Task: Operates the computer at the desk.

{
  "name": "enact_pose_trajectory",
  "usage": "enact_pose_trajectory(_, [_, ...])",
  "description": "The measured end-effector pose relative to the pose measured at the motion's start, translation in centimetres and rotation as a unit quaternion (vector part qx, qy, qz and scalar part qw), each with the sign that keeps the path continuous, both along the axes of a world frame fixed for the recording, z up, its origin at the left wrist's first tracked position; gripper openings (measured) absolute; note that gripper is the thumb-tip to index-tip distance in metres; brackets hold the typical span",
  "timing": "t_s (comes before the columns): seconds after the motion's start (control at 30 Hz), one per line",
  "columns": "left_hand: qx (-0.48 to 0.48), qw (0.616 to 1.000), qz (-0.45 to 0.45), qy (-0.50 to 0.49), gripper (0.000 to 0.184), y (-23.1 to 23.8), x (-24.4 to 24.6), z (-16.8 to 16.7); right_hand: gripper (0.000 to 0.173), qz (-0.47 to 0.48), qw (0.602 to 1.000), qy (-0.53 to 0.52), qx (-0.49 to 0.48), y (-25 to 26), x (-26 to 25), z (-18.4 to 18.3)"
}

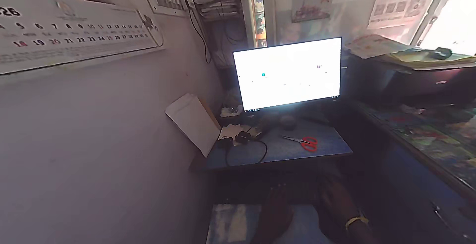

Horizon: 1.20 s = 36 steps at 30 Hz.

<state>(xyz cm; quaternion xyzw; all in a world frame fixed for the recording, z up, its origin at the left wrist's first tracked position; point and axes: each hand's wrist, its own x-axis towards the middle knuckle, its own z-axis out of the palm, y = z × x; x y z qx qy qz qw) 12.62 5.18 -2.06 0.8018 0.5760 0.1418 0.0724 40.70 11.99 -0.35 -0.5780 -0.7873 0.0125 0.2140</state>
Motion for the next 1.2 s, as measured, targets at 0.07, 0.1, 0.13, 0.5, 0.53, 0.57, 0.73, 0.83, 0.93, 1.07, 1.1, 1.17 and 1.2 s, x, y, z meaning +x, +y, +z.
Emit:
enact_pose_trajectory(0.07, [0.003,1.0,-0.002,0.002,0.059,0.0,0.0,-0.1,0.046,0.001,1.0,0.005,0.012,0.0,0.0,0.0])
enact_pose_trajectory(0.1, [0.007,1.0,-0.002,0.004,0.059,0.0,-0.1,-0.1,0.046,0.001,1.0,0.007,0.018,0.0,-0.1,0.0])
enact_pose_trajectory(0.13, [0.011,1.0,-0.003,0.004,0.059,0.1,-0.1,-0.1,0.045,0.002,1.0,0.009,0.029,0.0,-0.1,-0.1])
enact_pose_trajectory(0.5, [-0.099,0.994,0.044,0.029,0.059,-1.0,2.3,6.7,0.056,-0.074,0.991,-0.015,-0.115,-0.1,0.1,1.2])
enact_pose_trajectory(0.53, [-0.109,0.993,0.045,0.03,0.06,-1.1,2.4,7.0,0.056,-0.072,0.991,-0.006,-0.109,-0.2,0.2,1.3])
enact_pose_trajectory(0.57, [-0.118,0.991,0.045,0.031,0.061,-1.1,2.5,7.3,0.055,-0.071,0.992,0.0,-0.107,-0.3,0.1,1.6])
enact_pose_trajectory(0.73, [-0.005,0.999,0.049,0.011,0.063,-0.1,1.2,1.3,0.053,-0.06,0.991,0.004,-0.119,-0.5,0.1,2.0])
enact_pose_trajectory(0.83, [0.017,0.999,0.042,0.023,0.063,0.1,1.0,0.5,0.055,-0.057,0.991,0.001,-0.119,-0.4,0.4,1.3])
enact_pose_trajectory(0.93, [0.031,0.999,0.034,0.024,0.064,0.1,0.9,0.3,0.053,-0.061,0.993,0.004,-0.097,-0.4,0.4,1.1])
enact_pose_trajectory(1.07, [0.04,0.999,0.028,0.014,0.064,0.0,0.8,0.2,0.051,-0.076,0.992,0.008,-0.096,-0.3,0.4,1.2])
enact_pose_trajectory(1.1, [0.05,0.998,0.026,0.007,0.064,0.0,0.7,-0.1,0.05,-0.08,0.993,0.008,-0.09,-0.3,0.4,1.2])
enact_pose_trajectory(1.17, [0.069,0.997,0.015,-0.005,0.065,0.0,0.4,-0.5,0.049,-0.084,0.993,0.007,-0.079,-0.1,0.4,0.9])
enact_pose_trajectory(1.2, [0.079,0.997,0.012,-0.008,0.065,0.1,0.3,-0.8,0.049,-0.086,0.994,0.005,-0.073,-0.1,0.4,0.7])
